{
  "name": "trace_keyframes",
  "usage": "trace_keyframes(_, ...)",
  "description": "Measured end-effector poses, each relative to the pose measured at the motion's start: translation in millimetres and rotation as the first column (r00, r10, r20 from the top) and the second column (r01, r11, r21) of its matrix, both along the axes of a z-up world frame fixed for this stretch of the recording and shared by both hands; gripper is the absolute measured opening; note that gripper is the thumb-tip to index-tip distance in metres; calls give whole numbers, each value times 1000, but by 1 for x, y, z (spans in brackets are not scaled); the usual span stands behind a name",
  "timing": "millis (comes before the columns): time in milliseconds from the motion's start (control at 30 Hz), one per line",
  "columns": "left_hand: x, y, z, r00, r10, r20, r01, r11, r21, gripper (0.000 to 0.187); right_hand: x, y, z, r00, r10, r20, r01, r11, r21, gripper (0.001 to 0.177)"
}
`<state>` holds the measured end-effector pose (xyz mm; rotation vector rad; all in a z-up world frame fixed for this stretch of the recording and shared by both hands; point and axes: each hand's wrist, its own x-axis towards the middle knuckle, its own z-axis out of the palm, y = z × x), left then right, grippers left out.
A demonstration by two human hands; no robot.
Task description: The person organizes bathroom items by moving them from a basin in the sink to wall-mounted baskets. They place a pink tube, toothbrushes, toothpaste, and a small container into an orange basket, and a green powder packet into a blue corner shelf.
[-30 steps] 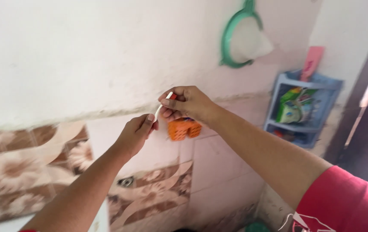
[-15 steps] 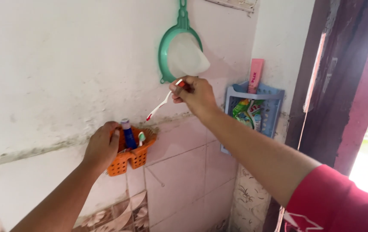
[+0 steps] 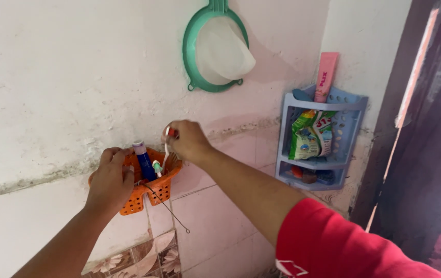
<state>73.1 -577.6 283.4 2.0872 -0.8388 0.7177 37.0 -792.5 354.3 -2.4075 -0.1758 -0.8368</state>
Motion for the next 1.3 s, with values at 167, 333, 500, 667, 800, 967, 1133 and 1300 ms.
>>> trace_keyframes(167,-6,-1,-1,993,93,68,-101,988,116,43,12,18,-24,999,-22,-39,19,997,-80,20)
trace_keyframes(333,-14,-1,2,996,84,2,-84,988,130,43,5,23,-25,994,76,-73,-84,990,-113,19)
trace_keyframes(500,-22,-2,2,994,105,-2,-103,980,172,46,-16,15,-25,976,106,-190,-134,980,-145,22)
trace_keyframes(667,-19,1,2,997,59,-49,-50,986,157,47,-32,3,-24,942,110,-318,-158,979,-128,45)
trace_keyframes(800,-23,11,5,999,31,25,-35,984,174,49,-37,-1,-10,979,125,-160,-135,989,-54,55)
trace_keyframes(967,-51,45,22,1000,9,11,-12,976,217,49,-61,37,16,989,37,141,-3,972,-235,44)
trace_keyframes(1133,-71,120,37,1000,12,0,-12,975,221,47,-74,118,28,962,108,251,8,907,-421,37)
trace_keyframes(1300,-65,218,17,997,75,3,-75,979,190,40,-63,210,13,933,244,263,-82,858,-507,30)
